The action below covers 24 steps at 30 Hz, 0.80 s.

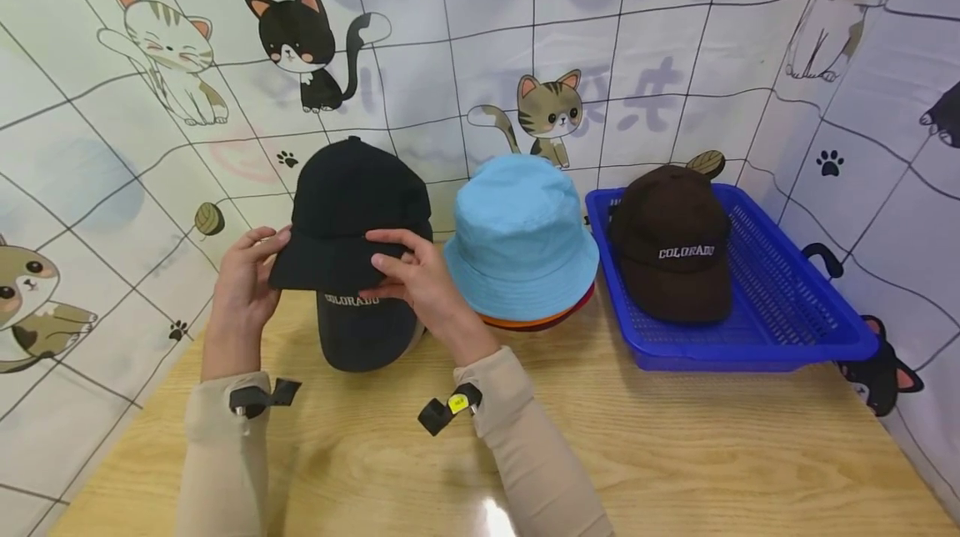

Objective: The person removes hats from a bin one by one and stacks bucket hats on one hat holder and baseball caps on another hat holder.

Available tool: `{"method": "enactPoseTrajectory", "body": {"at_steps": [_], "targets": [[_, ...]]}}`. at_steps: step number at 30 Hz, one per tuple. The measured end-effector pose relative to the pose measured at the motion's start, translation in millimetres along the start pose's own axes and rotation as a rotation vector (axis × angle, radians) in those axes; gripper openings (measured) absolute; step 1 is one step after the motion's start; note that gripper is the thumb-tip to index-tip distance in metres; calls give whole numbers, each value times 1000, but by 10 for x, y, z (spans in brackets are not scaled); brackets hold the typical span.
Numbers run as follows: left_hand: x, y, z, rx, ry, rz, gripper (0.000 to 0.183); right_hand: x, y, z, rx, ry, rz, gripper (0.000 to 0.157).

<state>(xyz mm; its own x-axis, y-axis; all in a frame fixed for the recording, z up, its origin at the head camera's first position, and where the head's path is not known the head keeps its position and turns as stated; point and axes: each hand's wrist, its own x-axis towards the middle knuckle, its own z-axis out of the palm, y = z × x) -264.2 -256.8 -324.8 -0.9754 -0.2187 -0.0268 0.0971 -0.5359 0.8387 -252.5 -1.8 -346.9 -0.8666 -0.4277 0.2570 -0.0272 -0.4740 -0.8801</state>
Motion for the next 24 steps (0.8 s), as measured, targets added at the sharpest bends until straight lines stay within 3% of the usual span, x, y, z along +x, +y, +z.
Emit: {"method": "enactPoseTrajectory", "body": {"at_steps": [4, 8, 16, 24], "targets": [[-14, 9, 24, -28, -38, 40, 18, 13, 31, 10, 55, 86, -75, 18], [-30, 25, 43, -31, -62, 57, 19, 19, 44, 19, 78, 126, -100, 17], [-51, 117, -53, 57, -88, 7, 17, -17, 25, 18, -62, 24, 30, 11], [-49, 185, -195, 255, -58, -56, 20, -16, 68, -6, -149, -53, 120, 10]]}}
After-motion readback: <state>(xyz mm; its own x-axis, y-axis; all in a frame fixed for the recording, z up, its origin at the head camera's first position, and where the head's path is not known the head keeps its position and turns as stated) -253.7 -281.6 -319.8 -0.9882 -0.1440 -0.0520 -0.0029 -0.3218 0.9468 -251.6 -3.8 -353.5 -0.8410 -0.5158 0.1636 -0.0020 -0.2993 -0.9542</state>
